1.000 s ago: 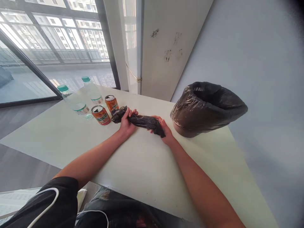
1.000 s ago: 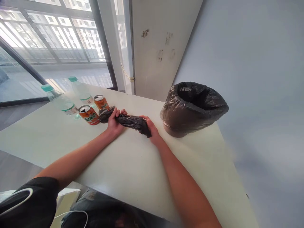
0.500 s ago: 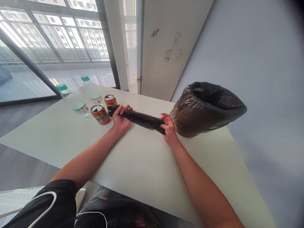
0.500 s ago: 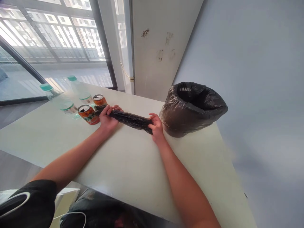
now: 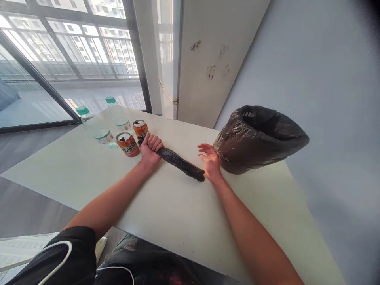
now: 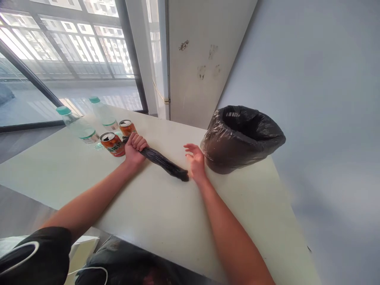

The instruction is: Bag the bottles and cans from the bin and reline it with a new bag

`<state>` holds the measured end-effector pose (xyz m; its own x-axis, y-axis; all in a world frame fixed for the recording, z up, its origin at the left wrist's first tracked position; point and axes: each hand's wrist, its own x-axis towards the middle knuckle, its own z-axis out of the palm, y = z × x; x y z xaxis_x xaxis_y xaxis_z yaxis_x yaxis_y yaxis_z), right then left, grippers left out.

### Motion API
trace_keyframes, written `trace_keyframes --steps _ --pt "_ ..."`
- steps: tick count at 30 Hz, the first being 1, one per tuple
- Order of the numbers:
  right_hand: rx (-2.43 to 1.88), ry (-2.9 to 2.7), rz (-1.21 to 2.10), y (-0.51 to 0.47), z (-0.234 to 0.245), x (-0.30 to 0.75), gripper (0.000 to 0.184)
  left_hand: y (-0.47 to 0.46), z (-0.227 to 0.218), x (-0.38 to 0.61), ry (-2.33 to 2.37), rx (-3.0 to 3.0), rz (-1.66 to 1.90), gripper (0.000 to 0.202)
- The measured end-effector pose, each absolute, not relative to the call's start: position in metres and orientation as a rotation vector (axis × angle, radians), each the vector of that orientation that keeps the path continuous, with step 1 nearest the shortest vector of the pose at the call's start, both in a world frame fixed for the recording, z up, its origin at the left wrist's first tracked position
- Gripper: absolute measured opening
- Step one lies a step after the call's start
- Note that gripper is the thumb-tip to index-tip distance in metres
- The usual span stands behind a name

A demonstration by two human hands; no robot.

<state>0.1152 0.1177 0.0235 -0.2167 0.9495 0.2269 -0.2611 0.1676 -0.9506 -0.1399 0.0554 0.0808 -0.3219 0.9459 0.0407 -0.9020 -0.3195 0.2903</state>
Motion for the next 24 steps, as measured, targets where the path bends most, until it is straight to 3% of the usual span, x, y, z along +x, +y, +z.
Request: trace_keyframes --steps 5,6,10,12,15,20,24 --pt "-0.671 -2.007 0.916 0.1 0.026 0.11 0.08 0.043 0.076 -0.1 0.301 0.181 1.692 0.054" --pt "-0.632 -2.086 0.863 0.096 0.028 0.109 0.079 0.041 0.073 -0.091 0.308 0.167 1.62 0.054" --pt "-0.366 -2.283 0.916 0.087 0.035 0.109 0.029 0.04 0.064 -0.067 0.393 0.108 1.353 0.054" --pt "-0.178 -2.348 1.006 0.088 0.039 0.111 0.018 0.043 0.062 -0.068 0.447 0.089 1.32 0.052" --pt "-0.107 -2.356 1.129 0.093 0.043 0.113 0.019 0.051 0.063 -0.084 0.447 0.096 1.38 0.049" --pt "-0.157 -2.197 1.368 0.098 0.043 0.117 0.054 0.064 0.067 -0.117 0.41 0.103 1.569 0.051" --pt "-0.362 -1.933 1.52 0.091 0.047 0.119 0.047 0.067 0.065 -0.126 0.384 0.13 1.622 0.049"
